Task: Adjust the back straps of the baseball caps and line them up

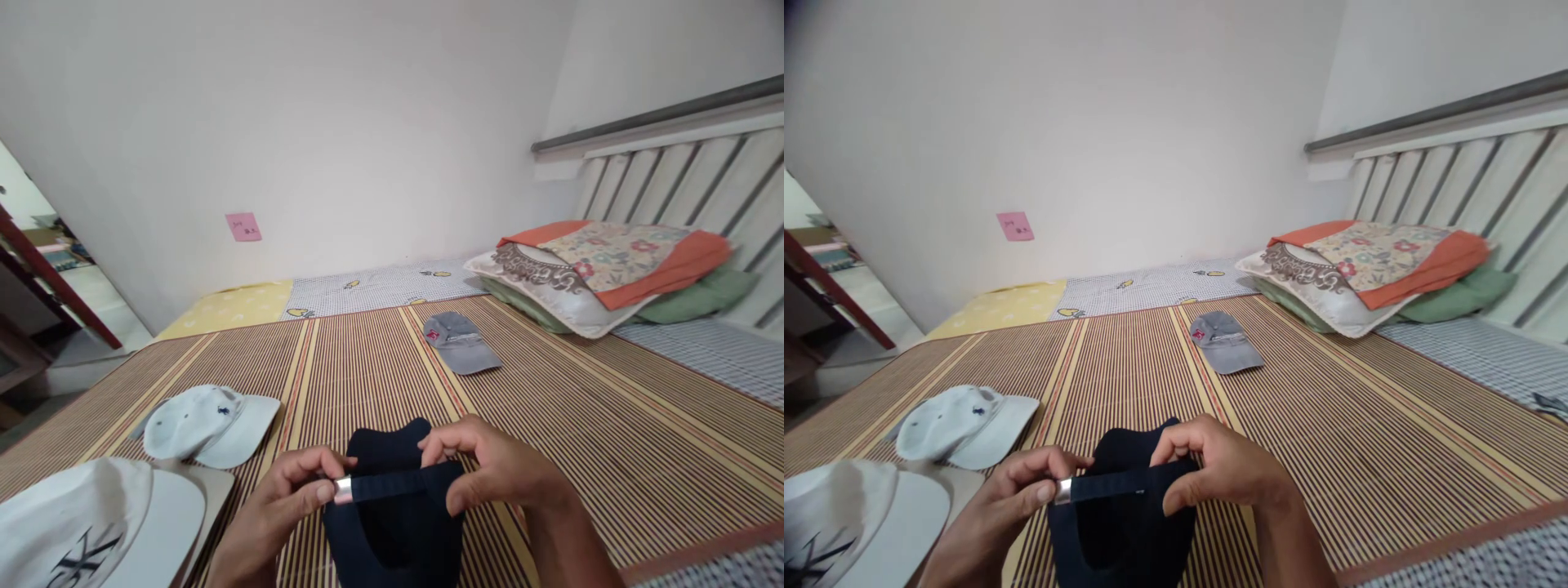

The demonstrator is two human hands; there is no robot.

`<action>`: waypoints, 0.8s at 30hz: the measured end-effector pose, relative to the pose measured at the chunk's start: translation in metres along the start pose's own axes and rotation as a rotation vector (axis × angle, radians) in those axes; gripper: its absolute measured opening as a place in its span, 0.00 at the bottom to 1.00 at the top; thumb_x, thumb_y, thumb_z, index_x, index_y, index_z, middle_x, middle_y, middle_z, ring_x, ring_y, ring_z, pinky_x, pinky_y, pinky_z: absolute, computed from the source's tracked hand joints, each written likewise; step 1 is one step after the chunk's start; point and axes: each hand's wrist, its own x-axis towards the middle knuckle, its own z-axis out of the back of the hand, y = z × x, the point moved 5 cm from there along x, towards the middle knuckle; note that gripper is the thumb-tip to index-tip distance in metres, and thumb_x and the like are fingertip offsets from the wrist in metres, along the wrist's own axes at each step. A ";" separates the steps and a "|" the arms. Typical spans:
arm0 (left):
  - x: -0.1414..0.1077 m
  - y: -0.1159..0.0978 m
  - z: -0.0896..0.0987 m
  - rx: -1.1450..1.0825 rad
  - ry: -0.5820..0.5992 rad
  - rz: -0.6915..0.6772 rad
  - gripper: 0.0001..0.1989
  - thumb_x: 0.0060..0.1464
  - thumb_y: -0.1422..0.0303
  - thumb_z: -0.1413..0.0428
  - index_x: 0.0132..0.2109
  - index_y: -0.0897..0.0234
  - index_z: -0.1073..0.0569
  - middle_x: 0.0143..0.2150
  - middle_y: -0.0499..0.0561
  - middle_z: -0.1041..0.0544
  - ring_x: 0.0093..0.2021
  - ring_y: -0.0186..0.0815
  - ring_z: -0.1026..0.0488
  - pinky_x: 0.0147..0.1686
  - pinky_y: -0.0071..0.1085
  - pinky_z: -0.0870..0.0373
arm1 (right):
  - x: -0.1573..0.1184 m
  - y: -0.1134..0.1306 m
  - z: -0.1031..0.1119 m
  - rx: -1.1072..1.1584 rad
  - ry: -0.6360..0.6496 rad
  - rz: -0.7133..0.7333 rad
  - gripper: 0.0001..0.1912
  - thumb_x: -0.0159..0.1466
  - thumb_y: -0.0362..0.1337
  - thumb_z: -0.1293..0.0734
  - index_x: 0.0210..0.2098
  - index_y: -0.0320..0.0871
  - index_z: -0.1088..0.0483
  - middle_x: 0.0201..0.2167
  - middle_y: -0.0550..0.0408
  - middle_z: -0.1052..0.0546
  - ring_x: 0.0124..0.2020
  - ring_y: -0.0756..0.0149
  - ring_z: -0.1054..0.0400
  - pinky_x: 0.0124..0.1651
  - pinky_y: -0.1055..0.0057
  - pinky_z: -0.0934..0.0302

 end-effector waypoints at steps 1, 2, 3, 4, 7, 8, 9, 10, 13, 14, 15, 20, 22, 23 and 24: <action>-0.001 -0.001 -0.001 -0.066 0.004 -0.022 0.17 0.53 0.52 0.33 0.34 0.62 0.21 0.36 0.52 0.20 0.41 0.41 0.26 0.42 0.32 0.34 | 0.000 0.001 -0.002 0.013 0.017 0.030 0.27 0.46 0.56 0.17 0.35 0.42 0.20 0.29 0.60 0.25 0.31 0.69 0.34 0.32 0.74 0.42; -0.001 -0.001 -0.002 -0.132 0.008 -0.043 0.16 0.53 0.53 0.32 0.34 0.62 0.21 0.34 0.51 0.21 0.37 0.38 0.28 0.38 0.30 0.35 | 0.000 0.000 -0.004 0.033 0.041 0.054 0.27 0.47 0.56 0.18 0.35 0.42 0.21 0.29 0.60 0.25 0.30 0.70 0.34 0.32 0.75 0.42; -0.001 -0.001 -0.004 -0.195 0.014 -0.062 0.16 0.53 0.54 0.32 0.34 0.62 0.21 0.32 0.49 0.22 0.33 0.35 0.30 0.34 0.28 0.36 | 0.000 -0.001 -0.008 0.059 0.069 0.071 0.27 0.48 0.56 0.18 0.35 0.41 0.22 0.28 0.60 0.25 0.29 0.71 0.34 0.30 0.75 0.42; 0.000 0.000 -0.005 -0.252 0.019 -0.075 0.15 0.53 0.55 0.32 0.34 0.63 0.21 0.30 0.48 0.24 0.31 0.33 0.31 0.32 0.27 0.37 | 0.001 -0.002 -0.011 0.093 0.099 0.083 0.27 0.49 0.57 0.19 0.34 0.41 0.22 0.27 0.60 0.25 0.27 0.72 0.35 0.29 0.76 0.43; 0.002 0.004 -0.012 -0.391 0.053 -0.101 0.15 0.53 0.56 0.32 0.33 0.63 0.21 0.26 0.47 0.27 0.28 0.31 0.34 0.30 0.26 0.40 | 0.004 -0.007 -0.024 0.207 0.177 0.101 0.28 0.49 0.57 0.19 0.30 0.40 0.26 0.22 0.63 0.28 0.22 0.74 0.37 0.25 0.77 0.45; 0.002 0.006 -0.014 -0.424 0.070 -0.107 0.15 0.54 0.56 0.32 0.32 0.63 0.22 0.25 0.47 0.27 0.27 0.31 0.35 0.29 0.26 0.40 | 0.005 -0.008 -0.028 0.248 0.193 0.112 0.28 0.48 0.57 0.19 0.29 0.41 0.28 0.21 0.64 0.29 0.21 0.75 0.38 0.25 0.77 0.45; 0.003 0.007 -0.015 -0.445 0.086 -0.111 0.15 0.54 0.56 0.32 0.32 0.63 0.22 0.25 0.47 0.28 0.26 0.31 0.36 0.28 0.26 0.41 | 0.006 -0.009 -0.030 0.291 0.200 0.126 0.28 0.48 0.57 0.18 0.28 0.41 0.29 0.21 0.64 0.30 0.21 0.75 0.39 0.25 0.77 0.45; 0.003 0.008 -0.016 -0.455 0.095 -0.116 0.15 0.54 0.56 0.32 0.32 0.63 0.22 0.24 0.47 0.28 0.26 0.31 0.36 0.28 0.26 0.42 | 0.006 -0.010 -0.031 0.336 0.198 0.138 0.28 0.48 0.57 0.18 0.27 0.42 0.30 0.20 0.65 0.31 0.20 0.75 0.40 0.25 0.77 0.44; 0.003 0.011 -0.015 -0.435 0.131 -0.128 0.16 0.52 0.55 0.31 0.35 0.65 0.20 0.26 0.50 0.26 0.27 0.32 0.34 0.29 0.26 0.41 | 0.006 -0.012 -0.029 0.453 0.157 0.155 0.28 0.47 0.54 0.17 0.26 0.42 0.32 0.20 0.65 0.31 0.20 0.75 0.40 0.26 0.77 0.42; 0.003 0.012 -0.015 -0.427 0.156 -0.134 0.17 0.52 0.55 0.31 0.35 0.65 0.20 0.27 0.51 0.25 0.28 0.33 0.33 0.30 0.27 0.41 | 0.006 -0.012 -0.028 0.475 0.144 0.155 0.27 0.47 0.53 0.16 0.26 0.42 0.31 0.20 0.65 0.31 0.20 0.75 0.39 0.26 0.77 0.42; 0.003 0.013 -0.015 -0.425 0.177 -0.138 0.17 0.51 0.55 0.31 0.35 0.65 0.20 0.28 0.52 0.25 0.29 0.34 0.32 0.30 0.27 0.40 | 0.005 -0.012 -0.026 0.490 0.136 0.155 0.27 0.47 0.52 0.16 0.26 0.42 0.31 0.20 0.64 0.30 0.20 0.75 0.39 0.26 0.77 0.42; 0.005 0.014 -0.016 -0.537 0.187 -0.175 0.13 0.55 0.59 0.33 0.34 0.65 0.22 0.25 0.48 0.29 0.26 0.31 0.36 0.29 0.25 0.40 | 0.004 -0.009 -0.025 0.535 0.125 0.151 0.24 0.49 0.48 0.16 0.26 0.40 0.31 0.20 0.64 0.29 0.18 0.77 0.40 0.22 0.80 0.47; 0.005 0.013 -0.015 -0.585 0.159 -0.199 0.13 0.56 0.60 0.34 0.34 0.65 0.23 0.24 0.46 0.32 0.24 0.28 0.39 0.26 0.23 0.42 | 0.004 -0.008 -0.026 0.551 0.144 0.138 0.23 0.49 0.44 0.16 0.26 0.40 0.31 0.19 0.64 0.29 0.18 0.79 0.42 0.20 0.82 0.50; 0.005 0.013 -0.014 -0.602 0.139 -0.201 0.13 0.56 0.60 0.34 0.33 0.65 0.23 0.23 0.45 0.33 0.23 0.27 0.40 0.25 0.22 0.43 | 0.004 -0.008 -0.026 0.559 0.155 0.134 0.22 0.50 0.43 0.16 0.26 0.39 0.31 0.19 0.64 0.29 0.17 0.79 0.42 0.20 0.83 0.50; 0.005 0.013 -0.013 -0.616 0.119 -0.197 0.13 0.55 0.60 0.33 0.33 0.65 0.24 0.23 0.45 0.33 0.23 0.27 0.41 0.25 0.21 0.43 | 0.004 -0.009 -0.025 0.567 0.163 0.134 0.21 0.51 0.42 0.16 0.27 0.39 0.30 0.20 0.62 0.28 0.17 0.79 0.41 0.20 0.84 0.50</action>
